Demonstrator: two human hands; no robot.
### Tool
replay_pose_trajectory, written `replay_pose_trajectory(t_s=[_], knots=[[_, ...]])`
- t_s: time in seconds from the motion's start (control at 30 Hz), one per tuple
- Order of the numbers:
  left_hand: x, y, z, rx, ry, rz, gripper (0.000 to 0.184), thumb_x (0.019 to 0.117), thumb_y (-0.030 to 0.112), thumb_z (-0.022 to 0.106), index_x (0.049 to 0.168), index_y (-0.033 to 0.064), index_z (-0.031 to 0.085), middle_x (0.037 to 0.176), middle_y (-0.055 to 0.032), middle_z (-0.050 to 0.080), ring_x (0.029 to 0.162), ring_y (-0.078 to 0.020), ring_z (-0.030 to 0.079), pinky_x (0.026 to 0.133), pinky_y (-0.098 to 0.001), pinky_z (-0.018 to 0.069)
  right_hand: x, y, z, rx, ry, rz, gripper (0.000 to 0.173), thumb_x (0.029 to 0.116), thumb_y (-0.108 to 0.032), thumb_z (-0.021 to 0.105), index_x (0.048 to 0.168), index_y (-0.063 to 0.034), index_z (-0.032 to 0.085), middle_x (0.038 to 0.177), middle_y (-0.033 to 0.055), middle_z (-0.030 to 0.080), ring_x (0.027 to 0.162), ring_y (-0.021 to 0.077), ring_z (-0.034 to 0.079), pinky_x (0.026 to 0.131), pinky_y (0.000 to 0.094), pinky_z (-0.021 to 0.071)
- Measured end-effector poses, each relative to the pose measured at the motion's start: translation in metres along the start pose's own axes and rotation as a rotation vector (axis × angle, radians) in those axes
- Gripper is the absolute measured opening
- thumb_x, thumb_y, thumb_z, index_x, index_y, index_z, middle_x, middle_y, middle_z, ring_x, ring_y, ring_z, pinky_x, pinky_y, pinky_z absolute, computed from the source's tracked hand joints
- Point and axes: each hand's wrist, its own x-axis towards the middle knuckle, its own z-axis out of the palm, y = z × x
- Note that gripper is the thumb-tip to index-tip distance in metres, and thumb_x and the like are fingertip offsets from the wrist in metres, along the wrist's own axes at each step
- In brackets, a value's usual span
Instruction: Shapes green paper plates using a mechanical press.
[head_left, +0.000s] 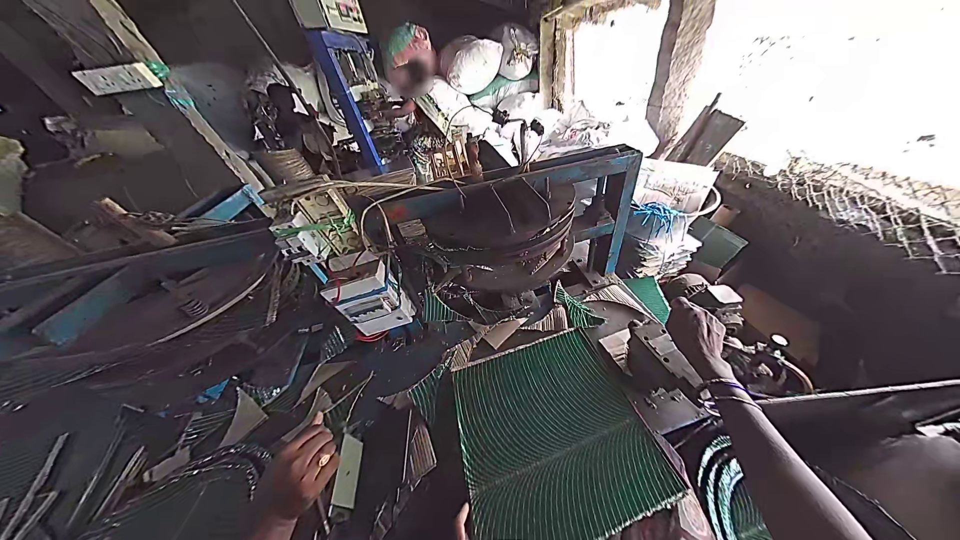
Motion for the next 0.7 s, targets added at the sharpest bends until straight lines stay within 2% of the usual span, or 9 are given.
replay_pose_trajectory(t_s=[0.07, 0.1, 0.13, 0.17, 0.23, 0.33, 0.5, 0.6, 0.7], knots=[[0.016, -0.023, -0.002, 0.170, 0.007, 0.083, 0.063, 0.0966, 0.011, 0.066, 0.147, -0.0161, 0.040, 0.143, -0.0379, 0.049, 0.132, -0.0464, 0.052, 0.112, -0.0474, 0.0406, 0.021, 0.020, 0.025, 0.077, 0.121, -0.033, 0.035, 0.1027, -0.007, 0.043, 0.129, -0.0016, 0.065, 0.125, 0.0248, 0.068, 0.119, 0.0431, 0.064, 0.098, 0.0604, 0.0458], [0.042, -0.070, 0.005, 0.271, 0.117, 0.244, 0.062, 0.0980, 0.023, 0.066, 0.145, -0.0129, 0.047, 0.138, -0.0375, 0.053, 0.124, -0.0457, 0.058, 0.107, -0.0489, 0.0454, 0.039, 0.037, 0.045, 0.138, 0.232, -0.069, 0.031, 0.1002, -0.008, 0.048, 0.123, -0.0052, 0.069, 0.117, 0.0235, 0.071, 0.110, 0.0445, 0.068, 0.090, 0.0642, 0.0490], [0.083, -0.130, 0.022, 0.285, 0.392, 0.473, 0.061, 0.0944, 0.034, 0.068, 0.134, -0.0103, 0.059, 0.124, -0.0382, 0.059, 0.104, -0.0450, 0.065, 0.092, -0.0505, 0.0543, 0.049, 0.053, 0.057, 0.222, 0.313, -0.097, 0.029, 0.0989, -0.008, 0.052, 0.120, -0.0073, 0.071, 0.115, 0.0221, 0.072, 0.106, 0.0448, 0.069, 0.086, 0.0670, 0.0496], [0.110, -0.150, 0.020, 0.268, 0.447, 0.445, 0.061, 0.0947, 0.038, 0.069, 0.137, -0.0043, 0.059, 0.132, -0.0359, 0.054, 0.106, -0.0428, 0.064, 0.091, -0.0514, 0.0551, 0.047, 0.066, 0.063, 0.315, 0.376, -0.112, 0.028, 0.1001, -0.009, 0.053, 0.121, -0.0070, 0.071, 0.117, 0.0214, 0.071, 0.107, 0.0442, 0.068, 0.089, 0.0681, 0.0494], [0.139, -0.120, -0.008, 0.203, 0.462, 0.359, 0.063, 0.0950, 0.040, 0.069, 0.142, 0.0010, 0.056, 0.142, -0.0300, 0.051, 0.114, -0.0398, 0.063, 0.095, -0.0531, 0.0547, 0.014, 0.088, 0.064, 0.522, 0.538, -0.105, 0.025, 0.1008, -0.008, 0.055, 0.119, 0.0002, 0.069, 0.122, 0.0239, 0.068, 0.116, 0.0418, 0.065, 0.099, 0.0631, 0.0490], [0.169, -0.028, -0.057, 0.110, 0.494, 0.468, 0.058, 0.1019, 0.046, 0.057, 0.140, 0.0013, 0.055, 0.123, -0.0188, 0.065, 0.100, -0.0287, 0.068, 0.088, -0.0483, 0.0577, -0.034, 0.131, 0.083, 0.542, 0.729, -0.110, 0.022, 0.0994, 0.000, 0.052, 0.111, 0.0068, 0.069, 0.119, 0.0301, 0.066, 0.115, 0.0460, 0.064, 0.098, 0.0641, 0.0486], [0.221, 0.111, -0.105, -0.285, 0.545, 0.434, 0.068, 0.1081, 0.056, 0.031, 0.128, -0.0027, 0.059, 0.105, -0.0180, 0.066, 0.073, -0.0228, 0.065, 0.066, -0.0384, 0.0558, -0.038, 0.143, 0.091, 0.520, 0.789, -0.160, 0.024, 0.0933, 0.009, 0.050, 0.107, 0.0090, 0.069, 0.116, 0.0328, 0.065, 0.114, 0.0504, 0.062, 0.097, 0.0653, 0.0465], [0.256, 0.138, -0.118, -0.377, 0.553, 0.374, 0.068, 0.1081, 0.057, 0.033, 0.126, -0.0036, 0.060, 0.104, -0.0183, 0.068, 0.073, -0.0226, 0.064, 0.067, -0.0372, 0.0543, -0.036, 0.140, 0.091, 0.519, 0.754, -0.119, 0.025, 0.0940, 0.009, 0.049, 0.110, 0.0079, 0.069, 0.119, 0.0324, 0.063, 0.116, 0.0505, 0.060, 0.099, 0.0664, 0.0452], [0.268, 0.136, -0.112, -0.281, 0.566, 0.353, 0.047, 0.1124, 0.031, 0.036, 0.114, -0.0069, 0.063, 0.086, -0.0135, 0.063, 0.066, -0.0172, 0.058, 0.066, -0.0333, 0.0513, -0.038, 0.140, 0.091, 0.486, 0.763, -0.103, 0.026, 0.0921, 0.009, 0.049, 0.110, 0.0070, 0.069, 0.119, 0.0326, 0.064, 0.116, 0.0517, 0.060, 0.097, 0.0686, 0.0439]])
